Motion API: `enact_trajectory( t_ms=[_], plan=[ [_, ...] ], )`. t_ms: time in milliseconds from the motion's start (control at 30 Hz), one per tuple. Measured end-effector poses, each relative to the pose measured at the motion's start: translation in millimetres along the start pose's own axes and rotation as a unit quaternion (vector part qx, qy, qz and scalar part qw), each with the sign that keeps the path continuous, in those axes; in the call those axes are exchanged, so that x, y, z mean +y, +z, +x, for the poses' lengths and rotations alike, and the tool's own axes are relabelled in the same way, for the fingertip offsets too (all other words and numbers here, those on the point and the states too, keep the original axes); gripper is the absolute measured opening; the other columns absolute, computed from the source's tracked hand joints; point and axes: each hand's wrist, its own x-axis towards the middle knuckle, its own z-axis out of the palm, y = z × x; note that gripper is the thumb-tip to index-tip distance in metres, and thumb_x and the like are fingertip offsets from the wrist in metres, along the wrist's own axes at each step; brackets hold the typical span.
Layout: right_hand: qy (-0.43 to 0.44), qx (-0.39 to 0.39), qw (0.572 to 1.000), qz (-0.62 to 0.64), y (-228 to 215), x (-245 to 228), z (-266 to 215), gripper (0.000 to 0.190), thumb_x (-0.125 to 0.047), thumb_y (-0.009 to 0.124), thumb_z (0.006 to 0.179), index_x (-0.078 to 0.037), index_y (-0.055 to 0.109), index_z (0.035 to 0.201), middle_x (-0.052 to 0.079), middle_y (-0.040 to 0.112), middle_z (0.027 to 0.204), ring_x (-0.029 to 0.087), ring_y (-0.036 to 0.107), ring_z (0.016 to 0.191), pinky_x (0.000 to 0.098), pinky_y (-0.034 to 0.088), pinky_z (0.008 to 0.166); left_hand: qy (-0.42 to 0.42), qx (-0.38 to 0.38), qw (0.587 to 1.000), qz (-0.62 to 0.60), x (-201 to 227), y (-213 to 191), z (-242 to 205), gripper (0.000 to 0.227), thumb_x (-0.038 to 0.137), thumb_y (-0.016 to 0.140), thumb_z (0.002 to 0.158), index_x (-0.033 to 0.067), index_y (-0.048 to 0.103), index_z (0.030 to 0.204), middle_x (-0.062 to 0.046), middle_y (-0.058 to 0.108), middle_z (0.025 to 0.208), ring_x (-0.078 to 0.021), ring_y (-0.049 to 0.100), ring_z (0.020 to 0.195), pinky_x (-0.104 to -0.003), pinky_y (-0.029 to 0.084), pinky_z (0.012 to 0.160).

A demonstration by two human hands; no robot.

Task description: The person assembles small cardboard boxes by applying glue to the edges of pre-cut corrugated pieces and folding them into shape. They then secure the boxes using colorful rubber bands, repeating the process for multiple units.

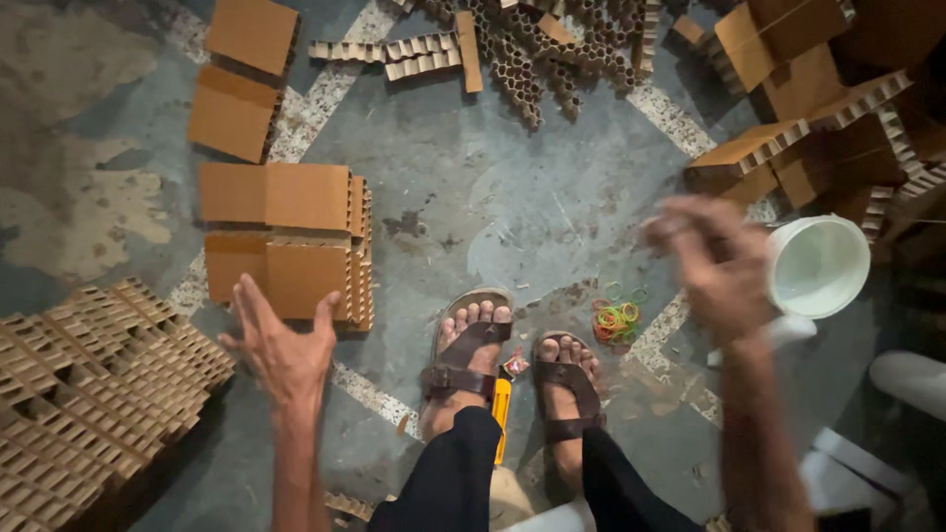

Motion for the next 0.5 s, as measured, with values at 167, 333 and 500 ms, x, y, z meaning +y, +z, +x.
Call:
enact_trajectory(
  t_ms=[167, 333, 500],
  plan=[
    [0.088, -0.157, 0.982, -0.059, 78.1, 74.5, -61.7, 0.021, -0.006, 0.067, 0.094, -0.004, 0.073, 0.114, 0.01, 0.079, 0.098, 0.017, 0.077, 0.087, 0.0292, 0.065, 0.077, -0.048, -0.047, 0.998, 0.009, -6.0, 3.0, 25.6, 0.105, 0.057, 0.079, 0.086, -0.0086, 0.036, 0.155, -0.034, 0.049, 0.148, -0.0464, 0.044, 0.14, -0.072, 0.01, 0.119],
    [0.205, -0.148, 0.967, -0.028, 96.1, 94.2, -112.9, 0.025, -0.007, 0.07, 0.093, -0.001, 0.074, 0.116, 0.01, 0.081, 0.099, 0.015, 0.076, 0.088, 0.0278, 0.062, 0.079, -0.007, 0.104, 0.993, -0.063, -63.0, 9.0, 78.9, 0.074, 0.04, 0.074, 0.105, -0.0147, 0.049, 0.148, -0.037, 0.052, 0.148, -0.0509, 0.05, 0.138, -0.053, 0.037, 0.118],
    [0.234, -0.087, 0.968, 0.024, 95.4, 111.4, -121.2, 0.025, -0.005, 0.067, 0.095, 0.003, 0.072, 0.118, 0.012, 0.079, 0.099, 0.015, 0.074, 0.09, 0.0283, 0.06, 0.081, 0.019, 0.097, 0.994, -0.049, -126.6, 55.7, 191.4, 0.075, 0.033, 0.08, 0.099, -0.0185, 0.048, 0.144, -0.04, 0.05, 0.145, -0.0507, 0.05, 0.136, -0.049, 0.037, 0.117]
  ],
)
